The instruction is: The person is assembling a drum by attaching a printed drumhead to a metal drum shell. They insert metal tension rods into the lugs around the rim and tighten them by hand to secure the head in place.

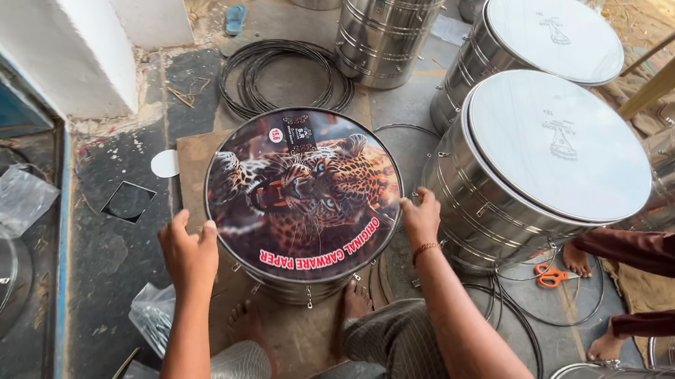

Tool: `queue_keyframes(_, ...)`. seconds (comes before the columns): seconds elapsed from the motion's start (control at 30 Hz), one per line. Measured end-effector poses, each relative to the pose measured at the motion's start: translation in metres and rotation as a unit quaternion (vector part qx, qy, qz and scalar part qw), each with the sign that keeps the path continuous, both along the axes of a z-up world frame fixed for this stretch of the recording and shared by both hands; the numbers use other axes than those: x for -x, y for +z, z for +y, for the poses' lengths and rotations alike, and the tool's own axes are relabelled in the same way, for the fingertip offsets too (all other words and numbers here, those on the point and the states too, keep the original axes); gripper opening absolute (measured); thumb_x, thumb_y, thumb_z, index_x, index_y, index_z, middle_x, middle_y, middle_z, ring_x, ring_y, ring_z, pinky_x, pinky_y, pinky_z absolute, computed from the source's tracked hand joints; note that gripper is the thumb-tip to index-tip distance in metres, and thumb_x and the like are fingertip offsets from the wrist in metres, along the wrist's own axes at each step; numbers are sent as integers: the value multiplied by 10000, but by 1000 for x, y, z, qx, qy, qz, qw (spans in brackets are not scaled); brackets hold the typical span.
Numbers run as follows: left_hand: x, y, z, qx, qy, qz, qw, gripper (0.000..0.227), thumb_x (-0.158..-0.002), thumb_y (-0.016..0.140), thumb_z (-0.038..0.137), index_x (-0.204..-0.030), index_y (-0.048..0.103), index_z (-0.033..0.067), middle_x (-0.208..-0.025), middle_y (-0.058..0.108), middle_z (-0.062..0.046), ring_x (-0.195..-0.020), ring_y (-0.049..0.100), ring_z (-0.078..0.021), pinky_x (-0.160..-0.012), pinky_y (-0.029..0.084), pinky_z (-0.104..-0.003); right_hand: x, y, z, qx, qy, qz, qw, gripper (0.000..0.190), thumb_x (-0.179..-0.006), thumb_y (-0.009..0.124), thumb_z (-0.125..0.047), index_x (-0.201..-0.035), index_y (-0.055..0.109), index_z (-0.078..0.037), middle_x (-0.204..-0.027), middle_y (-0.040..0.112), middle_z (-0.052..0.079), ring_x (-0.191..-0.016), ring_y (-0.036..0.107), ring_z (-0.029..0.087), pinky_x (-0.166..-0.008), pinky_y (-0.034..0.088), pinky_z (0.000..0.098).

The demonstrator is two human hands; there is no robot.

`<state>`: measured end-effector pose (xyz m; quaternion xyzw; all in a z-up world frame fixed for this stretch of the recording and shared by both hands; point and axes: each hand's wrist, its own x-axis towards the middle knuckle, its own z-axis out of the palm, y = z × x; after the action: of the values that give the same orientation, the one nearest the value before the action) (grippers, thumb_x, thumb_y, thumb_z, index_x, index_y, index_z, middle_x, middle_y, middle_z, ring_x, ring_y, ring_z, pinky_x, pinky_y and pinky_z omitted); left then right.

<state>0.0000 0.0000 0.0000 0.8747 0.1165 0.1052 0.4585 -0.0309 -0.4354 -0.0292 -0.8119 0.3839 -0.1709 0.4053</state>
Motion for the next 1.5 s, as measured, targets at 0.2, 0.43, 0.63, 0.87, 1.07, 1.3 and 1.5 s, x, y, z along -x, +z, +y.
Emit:
queue_keyframes(0.2, -31, -54, 8, -84, -64, -74, 992, 519, -950, 753, 284, -1341, 612, -27, -1256, 650, -240, -1154, 622, -421, -990, 479, -482, -4, -15, -10, 74, 104, 39, 991, 478, -828, 756, -178, -1257, 678, 18, -1120, 736, 179, -1056, 703, 297, -917, 521, 371)
queue_keyframes(0.43, -32, -48, 3, -88, -65, -73, 991, 375, -916, 682, 104, -1270, 681, -21, -1031, 731, -189, -969, 696, -371, -894, 527, -467, 0, 20, -2, 71, 111, 76, 988, 414, -822, 740, -135, -1231, 720, -73, -887, 754, 113, -842, 727, 247, -814, 550, 370)
queue_keyframes(0.63, -31, -51, 5, -82, -57, -88, 991, 338, -914, 684, 90, -1238, 700, -5, -960, 747, -162, -895, 716, -347, -842, 542, -456, -1, 14, -1, 116, 113, 39, 986, 431, -827, 780, -156, -1251, 722, -97, -977, 726, 152, -883, 709, 264, -828, 549, 387)
queue_keyframes(0.87, -31, -49, 6, -59, -39, -72, 995, 348, -916, 708, 119, -1246, 699, 7, -952, 754, -160, -878, 732, -325, -817, 561, -433, 0, 15, -1, 39, 106, 28, 993, 443, -840, 763, -150, -1278, 705, -113, -1082, 775, 120, -996, 744, 218, -900, 551, 347)
queue_keyframes(1.07, -30, -45, 6, -28, -35, -35, 998, 348, -922, 720, 121, -1255, 691, 25, -964, 757, -130, -864, 736, -281, -804, 565, -415, -1, 25, 2, 1, 88, 36, 995, 392, -889, 748, -172, -1275, 712, -120, -1090, 782, 96, -989, 748, 175, -892, 558, 320)
queue_keyframes(1.3, -33, -44, 6, 29, -12, -13, 999, 344, -899, 748, 127, -1235, 708, 69, -937, 764, -107, -836, 734, -253, -798, 555, -393, 0, 33, 5, -3, 85, 32, 996, 426, -894, 744, -151, -1317, 692, -123, -988, 773, 60, -865, 711, 121, -790, 551, 297)
queue_keyframes(1.5, -35, -48, 7, 24, -10, -2, 1000, 377, -897, 761, 155, -1263, 707, 81, -949, 770, -108, -852, 736, -259, -821, 549, -409, 0, 36, 6, -119, 65, 12, 991, 412, -917, 720, -136, -1327, 683, -130, -916, 723, -7, -701, 614, 78, -575, 509, 267)
